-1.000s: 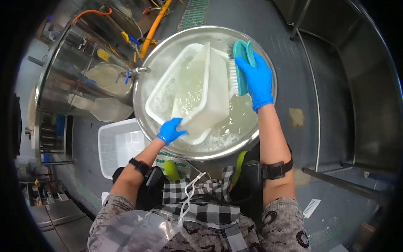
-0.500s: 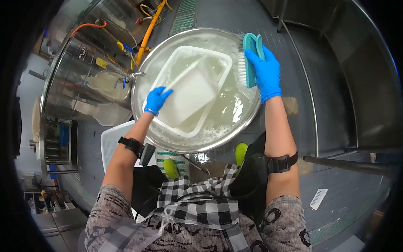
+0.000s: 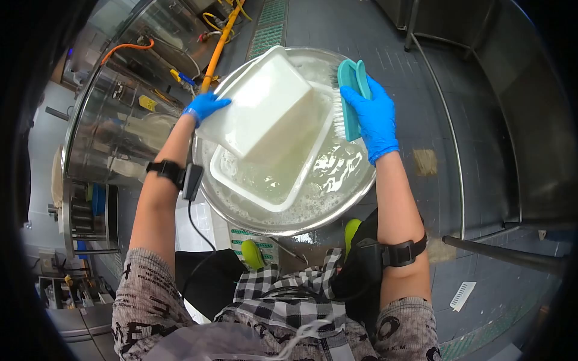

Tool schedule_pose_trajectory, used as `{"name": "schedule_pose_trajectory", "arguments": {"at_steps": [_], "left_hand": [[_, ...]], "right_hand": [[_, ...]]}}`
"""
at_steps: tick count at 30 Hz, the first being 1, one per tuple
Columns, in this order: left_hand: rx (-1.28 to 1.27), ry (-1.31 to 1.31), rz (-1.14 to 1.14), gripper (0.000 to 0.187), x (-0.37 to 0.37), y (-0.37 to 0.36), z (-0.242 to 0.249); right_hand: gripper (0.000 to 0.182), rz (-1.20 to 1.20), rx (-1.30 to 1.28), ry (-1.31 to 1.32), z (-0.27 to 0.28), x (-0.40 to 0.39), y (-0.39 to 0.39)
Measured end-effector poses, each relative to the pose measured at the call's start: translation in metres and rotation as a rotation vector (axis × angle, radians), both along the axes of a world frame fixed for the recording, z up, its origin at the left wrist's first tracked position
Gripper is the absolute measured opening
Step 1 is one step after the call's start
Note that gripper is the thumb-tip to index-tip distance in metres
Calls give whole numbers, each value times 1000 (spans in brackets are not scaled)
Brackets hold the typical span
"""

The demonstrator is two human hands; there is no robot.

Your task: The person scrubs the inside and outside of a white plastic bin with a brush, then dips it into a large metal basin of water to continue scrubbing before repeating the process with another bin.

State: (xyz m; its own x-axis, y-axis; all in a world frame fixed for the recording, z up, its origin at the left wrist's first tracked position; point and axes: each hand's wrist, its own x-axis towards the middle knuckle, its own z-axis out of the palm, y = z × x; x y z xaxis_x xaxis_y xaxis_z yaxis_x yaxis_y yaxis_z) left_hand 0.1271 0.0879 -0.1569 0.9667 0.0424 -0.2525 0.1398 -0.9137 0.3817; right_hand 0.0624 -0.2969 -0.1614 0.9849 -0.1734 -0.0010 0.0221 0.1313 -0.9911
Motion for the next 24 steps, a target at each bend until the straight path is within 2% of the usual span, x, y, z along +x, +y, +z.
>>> {"name": "schedule_pose_trajectory", "arguments": {"at_steps": [1, 3, 6, 8, 12, 13, 14, 15, 16, 17, 18, 19, 20, 21, 23, 24], "left_hand": [[-101, 94, 64, 46, -15, 16, -10], [-394, 13, 56, 36, -52, 34, -35], [-466, -145, 300, 31, -102, 24, -66], [-501, -220, 355, 26, -121, 2, -75], [-598, -217, 365, 25, -129, -20, -55], [-726, -260, 314, 26, -133, -20, -49], [-851, -303, 259, 28, -137, -18, -43], [-861, -310, 260, 28, -143, -14, -38], [-834, -277, 292, 30, -152, -9, -33], [-809, -244, 328, 32, -161, -3, -28], [-742, -282, 300, 32, -170, 4, -25], [-748, -283, 312, 32, -173, 9, -28], [-844, -278, 356, 31, -176, 16, -31], [-938, -280, 397, 31, -177, 24, -32], [-981, -294, 419, 31, -175, 37, -40], [-962, -250, 418, 30, -175, 44, -46]], "right_hand": [[50, 5, -10, 4, -1, 1, 2], [51, 11, -19, 7, -6, 2, 4], [51, 96, -47, 18, -6, 0, 16], [53, 108, -425, -100, -10, -5, 34], [50, 480, -801, -96, 5, -60, 101], [48, 585, -867, -150, 8, -70, 116], [48, 584, -877, -156, -3, -66, 127], [46, 531, -896, -401, -27, -58, 139], [44, 473, -903, -647, -27, -51, 149], [43, 501, -909, -365, -20, -22, 150], [42, 549, -604, -78, 12, 4, 144], [41, 388, -791, -305, -12, 52, 136], [41, 364, -972, -268, 1, 70, 137], [41, 376, -976, -271, -3, 64, 150], [45, 594, -993, -259, -12, 35, 180], [50, 743, -970, -295, 4, -6, 195]]}}
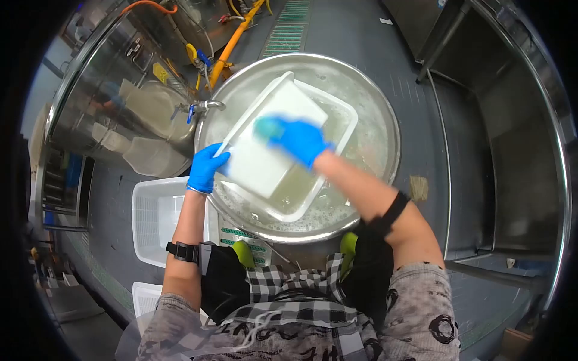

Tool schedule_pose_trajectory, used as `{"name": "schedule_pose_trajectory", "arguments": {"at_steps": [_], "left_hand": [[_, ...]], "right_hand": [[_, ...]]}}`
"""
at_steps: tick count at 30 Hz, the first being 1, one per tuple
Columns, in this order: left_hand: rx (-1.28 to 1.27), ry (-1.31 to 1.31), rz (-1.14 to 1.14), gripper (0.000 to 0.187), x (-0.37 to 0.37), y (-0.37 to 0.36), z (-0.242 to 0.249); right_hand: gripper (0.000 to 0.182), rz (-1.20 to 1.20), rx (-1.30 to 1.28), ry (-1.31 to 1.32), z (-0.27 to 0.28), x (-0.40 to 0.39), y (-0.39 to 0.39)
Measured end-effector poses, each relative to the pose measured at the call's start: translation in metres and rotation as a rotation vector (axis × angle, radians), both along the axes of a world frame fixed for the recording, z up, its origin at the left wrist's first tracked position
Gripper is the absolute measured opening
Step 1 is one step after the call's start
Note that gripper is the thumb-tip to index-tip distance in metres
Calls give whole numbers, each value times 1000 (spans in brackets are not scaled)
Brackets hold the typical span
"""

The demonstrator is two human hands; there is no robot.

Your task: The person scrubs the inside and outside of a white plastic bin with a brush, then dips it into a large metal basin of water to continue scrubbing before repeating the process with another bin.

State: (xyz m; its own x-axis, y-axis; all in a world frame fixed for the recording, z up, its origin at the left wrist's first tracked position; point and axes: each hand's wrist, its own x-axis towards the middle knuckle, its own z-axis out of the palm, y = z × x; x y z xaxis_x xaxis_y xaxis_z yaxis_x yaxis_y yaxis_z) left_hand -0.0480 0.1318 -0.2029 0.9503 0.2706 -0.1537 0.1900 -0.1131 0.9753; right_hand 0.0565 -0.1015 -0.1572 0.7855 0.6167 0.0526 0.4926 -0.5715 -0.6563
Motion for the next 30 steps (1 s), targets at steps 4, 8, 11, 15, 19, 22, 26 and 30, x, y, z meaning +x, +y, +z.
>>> {"name": "schedule_pose_trajectory", "arguments": {"at_steps": [4, 8, 11, 15, 19, 22, 26, 30], "left_hand": [[-2, 64, -40, 30, -3, 10, -12], [29, 56, -18, 31, -3, 18, -19], [-114, -15, -42, 31, 4, 28, -20], [-53, -7, 97, 30, 5, 34, -22], [203, -9, 173, 21, 8, 25, -43], [283, -48, 133, 21, 7, 5, -39], [422, -149, 63, 16, -7, -30, -55], [428, -230, 12, 15, -11, -40, -63]], "right_hand": [[47, -114, -10, 22, 0, 32, 26], [45, -191, 43, -49, -24, 75, 38], [44, 179, -38, -202, -43, -17, 75], [48, -89, 141, 108, -16, 55, 60], [48, -318, 116, 11, -35, 93, 46], [54, -281, 188, 116, -20, 47, 41], [54, 63, -168, -13, -17, 1, 36], [50, -179, -51, 14, -29, 93, -11]]}}
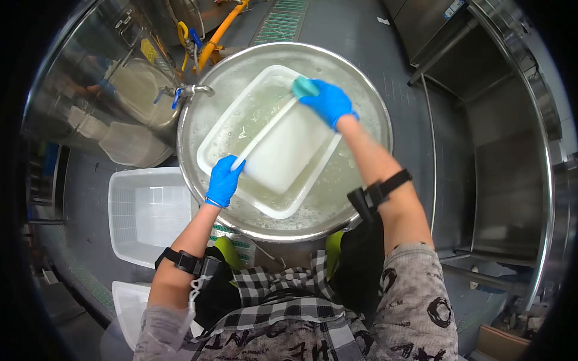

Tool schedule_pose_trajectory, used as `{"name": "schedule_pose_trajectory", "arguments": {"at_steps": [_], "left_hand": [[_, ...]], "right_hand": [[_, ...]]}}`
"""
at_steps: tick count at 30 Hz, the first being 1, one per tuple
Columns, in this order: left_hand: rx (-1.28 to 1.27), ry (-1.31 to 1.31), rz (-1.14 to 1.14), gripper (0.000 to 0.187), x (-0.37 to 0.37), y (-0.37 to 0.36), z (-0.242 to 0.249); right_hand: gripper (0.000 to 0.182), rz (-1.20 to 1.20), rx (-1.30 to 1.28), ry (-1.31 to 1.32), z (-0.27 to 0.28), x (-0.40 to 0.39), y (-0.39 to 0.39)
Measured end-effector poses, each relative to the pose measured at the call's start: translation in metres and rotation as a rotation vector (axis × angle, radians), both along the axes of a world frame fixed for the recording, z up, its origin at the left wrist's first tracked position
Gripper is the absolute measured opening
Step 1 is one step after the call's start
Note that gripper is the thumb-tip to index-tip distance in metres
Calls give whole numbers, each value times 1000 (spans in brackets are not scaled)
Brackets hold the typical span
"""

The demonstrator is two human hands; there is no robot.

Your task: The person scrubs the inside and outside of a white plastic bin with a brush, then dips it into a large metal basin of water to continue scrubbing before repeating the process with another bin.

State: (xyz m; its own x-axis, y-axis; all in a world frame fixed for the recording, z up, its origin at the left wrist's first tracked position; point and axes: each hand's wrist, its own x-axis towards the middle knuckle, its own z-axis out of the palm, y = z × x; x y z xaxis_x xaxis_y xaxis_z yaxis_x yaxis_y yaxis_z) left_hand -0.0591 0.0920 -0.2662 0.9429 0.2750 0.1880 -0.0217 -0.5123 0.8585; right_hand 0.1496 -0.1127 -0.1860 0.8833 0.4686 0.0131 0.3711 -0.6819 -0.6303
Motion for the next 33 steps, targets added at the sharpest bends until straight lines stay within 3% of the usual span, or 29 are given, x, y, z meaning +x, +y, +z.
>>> {"name": "schedule_pose_trajectory", "arguments": {"at_steps": [3, 7, 10, 12, 14, 18, 20, 23, 25, 26, 27, 29, 31, 33], "left_hand": [[-33, 42, -7, 13, -2, -8, 7], [-7, -1, -64, 14, -7, -19, 3], [105, -183, -133, 16, -15, -35, -6], [127, -184, -183, 15, -17, -36, -8], [153, -185, -235, 14, -18, -39, -8], [221, -163, -211, 14, -13, -39, -14], [240, -89, -237, 17, -10, -40, -10], [203, -157, -208, 18, -13, -41, -20], [205, -138, -211, 15, -17, -39, -20], [212, -129, -244, 14, -18, -38, -19], [218, -120, -277, 13, -18, -38, -17], [218, -154, -250, 12, -18, -42, -15], [218, -188, -219, 12, -14, -41, -10], [178, -166, -174, 13, -10, -36, -5]], "right_hand": [[46, -23, -79, 92, 19, 2, -2], [60, 287, -291, 126, 24, -61, 8], [57, 188, -297, 206, 26, -33, -23], [54, 5, -349, 248, 31, -4, -48], [53, -14, -362, 168, 16, -8, -54], [51, 136, -185, 150, 18, -102, -22], [54, 187, -292, 187, 8, -142, -3], [54, 63, -353, 167, -3, -126, -15], [52, -118, -122, 120, -14, -80, -49], [50, -74, -1, 88, -17, -56, -64], [50, -75, 3, 86, -20, -42, -71], [48, -295, -11, 162, -23, -29, -81], [51, -199, -25, 21, -26, -59, -62], [57, -121, 89, 179, -22, -111, -33]]}}
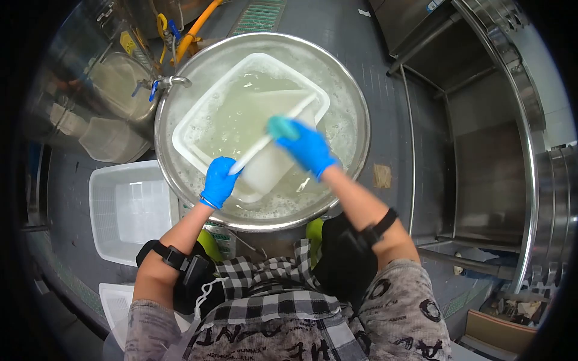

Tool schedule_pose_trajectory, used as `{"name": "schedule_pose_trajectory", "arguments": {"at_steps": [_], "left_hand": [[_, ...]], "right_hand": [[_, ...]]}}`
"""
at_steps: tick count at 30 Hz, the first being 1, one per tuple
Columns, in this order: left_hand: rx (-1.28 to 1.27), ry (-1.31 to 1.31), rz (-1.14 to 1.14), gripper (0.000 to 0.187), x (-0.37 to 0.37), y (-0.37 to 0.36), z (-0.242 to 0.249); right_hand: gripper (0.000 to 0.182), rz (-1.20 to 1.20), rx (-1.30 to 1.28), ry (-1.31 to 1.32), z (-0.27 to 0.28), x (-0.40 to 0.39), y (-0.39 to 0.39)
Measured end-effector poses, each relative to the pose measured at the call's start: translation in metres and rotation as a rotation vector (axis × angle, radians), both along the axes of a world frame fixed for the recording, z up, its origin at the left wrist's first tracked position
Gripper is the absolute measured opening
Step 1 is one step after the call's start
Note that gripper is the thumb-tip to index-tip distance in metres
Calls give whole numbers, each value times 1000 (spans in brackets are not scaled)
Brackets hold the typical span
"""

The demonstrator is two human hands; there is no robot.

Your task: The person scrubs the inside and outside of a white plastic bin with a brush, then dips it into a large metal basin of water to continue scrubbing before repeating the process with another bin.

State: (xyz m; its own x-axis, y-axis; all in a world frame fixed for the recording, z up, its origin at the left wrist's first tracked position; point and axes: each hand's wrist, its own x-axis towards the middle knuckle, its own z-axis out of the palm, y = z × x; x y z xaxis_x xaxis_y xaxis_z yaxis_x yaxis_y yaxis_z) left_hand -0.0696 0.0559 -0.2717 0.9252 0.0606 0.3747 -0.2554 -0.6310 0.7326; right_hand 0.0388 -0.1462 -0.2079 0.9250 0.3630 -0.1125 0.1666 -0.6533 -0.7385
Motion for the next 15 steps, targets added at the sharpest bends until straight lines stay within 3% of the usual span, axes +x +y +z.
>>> {"name": "schedule_pose_trajectory", "arguments": {"at_steps": [2, 5, 6, 8, 10, 12, 13, 15], "left_hand": [[58, 27, 1, 13, 1, 4, -1], [-13, -16, 46, 12, -6, 9, -1], [-26, 22, 35, 12, -8, 12, 3], [-36, 60, 23, 11, -9, 18, 5], [-101, 103, 59, 11, -7, 21, 7], [-104, 91, 86, 11, -1, 24, 6], [-110, 87, 113, 12, 0, 25, 5], [-48, 139, 121, 11, 1, 28, 2]], "right_hand": [[59, 143, -103, -166, -3, -32, 16], [56, -172, 88, -47, -20, 28, -7], [53, -244, 198, 90, -3, 44, -12], [52, -256, 232, 98, -5, 64, -18], [52, -202, 62, 20, 9, 64, -9], [54, -90, 133, -43, 1, 30, 11], [55, -30, 212, 90, 18, 5, 27], [54, 69, 226, 99, -2, -16, 39]]}}
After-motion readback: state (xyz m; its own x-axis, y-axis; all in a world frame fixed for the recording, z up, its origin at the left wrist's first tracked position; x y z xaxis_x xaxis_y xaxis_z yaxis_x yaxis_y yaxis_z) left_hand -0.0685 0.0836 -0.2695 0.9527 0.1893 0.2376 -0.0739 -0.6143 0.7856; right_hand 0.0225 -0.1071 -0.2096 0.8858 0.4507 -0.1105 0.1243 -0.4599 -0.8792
